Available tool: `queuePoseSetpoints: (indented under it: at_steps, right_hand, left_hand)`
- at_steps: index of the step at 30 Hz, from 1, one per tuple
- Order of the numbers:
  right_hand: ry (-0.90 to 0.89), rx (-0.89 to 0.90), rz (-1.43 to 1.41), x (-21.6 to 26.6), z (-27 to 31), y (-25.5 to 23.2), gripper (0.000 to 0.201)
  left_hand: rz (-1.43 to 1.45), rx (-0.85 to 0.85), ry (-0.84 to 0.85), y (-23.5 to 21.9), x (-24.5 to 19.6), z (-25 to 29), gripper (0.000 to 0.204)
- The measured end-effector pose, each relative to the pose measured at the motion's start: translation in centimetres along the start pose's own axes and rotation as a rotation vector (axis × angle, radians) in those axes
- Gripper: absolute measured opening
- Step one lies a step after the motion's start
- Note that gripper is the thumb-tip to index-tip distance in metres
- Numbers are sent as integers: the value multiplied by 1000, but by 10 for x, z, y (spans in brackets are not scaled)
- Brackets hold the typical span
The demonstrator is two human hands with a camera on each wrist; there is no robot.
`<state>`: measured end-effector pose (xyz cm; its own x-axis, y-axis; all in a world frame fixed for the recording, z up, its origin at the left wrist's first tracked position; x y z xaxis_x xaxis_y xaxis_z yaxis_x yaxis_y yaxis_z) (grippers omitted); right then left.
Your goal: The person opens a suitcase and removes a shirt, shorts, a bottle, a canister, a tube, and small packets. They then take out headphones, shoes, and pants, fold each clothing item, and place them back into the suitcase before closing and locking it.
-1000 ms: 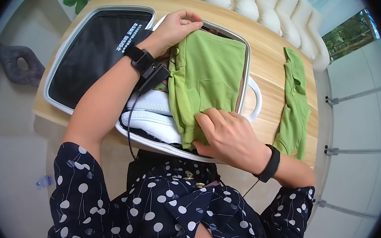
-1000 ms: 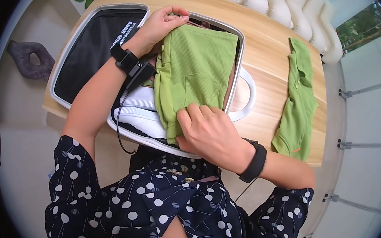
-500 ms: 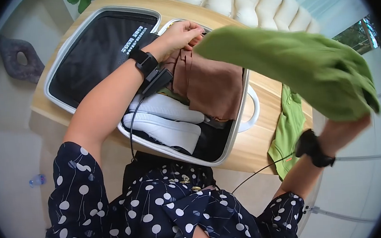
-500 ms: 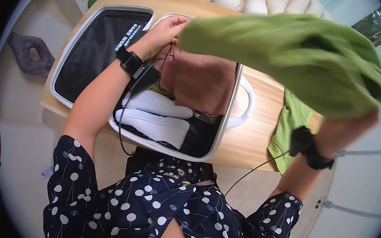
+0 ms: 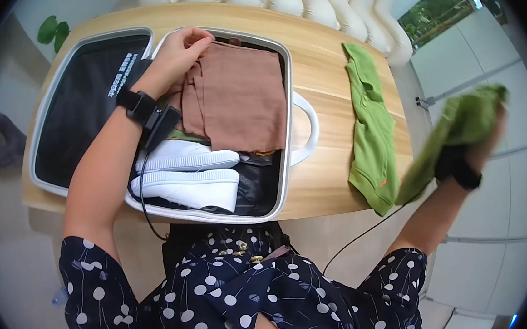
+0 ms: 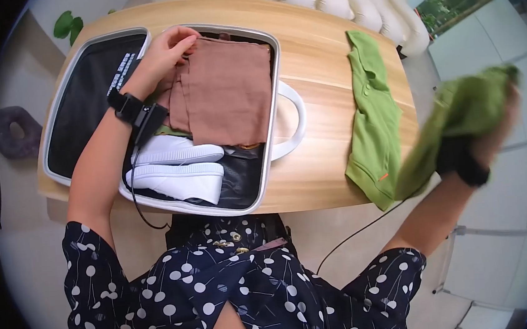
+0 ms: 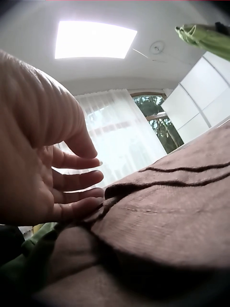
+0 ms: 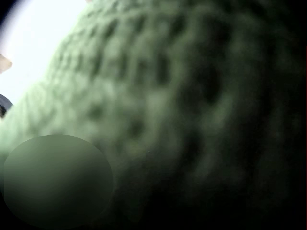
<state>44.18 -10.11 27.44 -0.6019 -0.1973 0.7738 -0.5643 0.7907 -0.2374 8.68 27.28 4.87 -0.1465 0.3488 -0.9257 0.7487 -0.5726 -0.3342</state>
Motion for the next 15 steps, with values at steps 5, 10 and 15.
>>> queuePoseSetpoints:
  at_steps: [5, 10, 15]
  right_hand:
    - [417, 139, 299, -180, -10, 76, 41]
    - [197, 516, 329, -160, 15, 200, 39]
    - [-74, 830, 378, -60, 71, 321, 35]
  left_hand:
    - [-44, -156, 108, -16, 17, -8, 23]
    - [-130, -6, -59, -5, 4, 3, 25]
    - [73, -47, 88, -5, -22, 6, 23]
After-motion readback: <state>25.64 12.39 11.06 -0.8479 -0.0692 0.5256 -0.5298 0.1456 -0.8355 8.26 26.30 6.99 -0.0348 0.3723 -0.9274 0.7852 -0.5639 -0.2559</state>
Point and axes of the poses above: each hand's wrist, its own z-axis away from the middle knuckle, its own y-axis out of the palm, x = y × z, the point moved 8 cm from there along -z, towards the middle knuckle, and after that the axes turned 3 degrees about y, right-handed, at the moved point
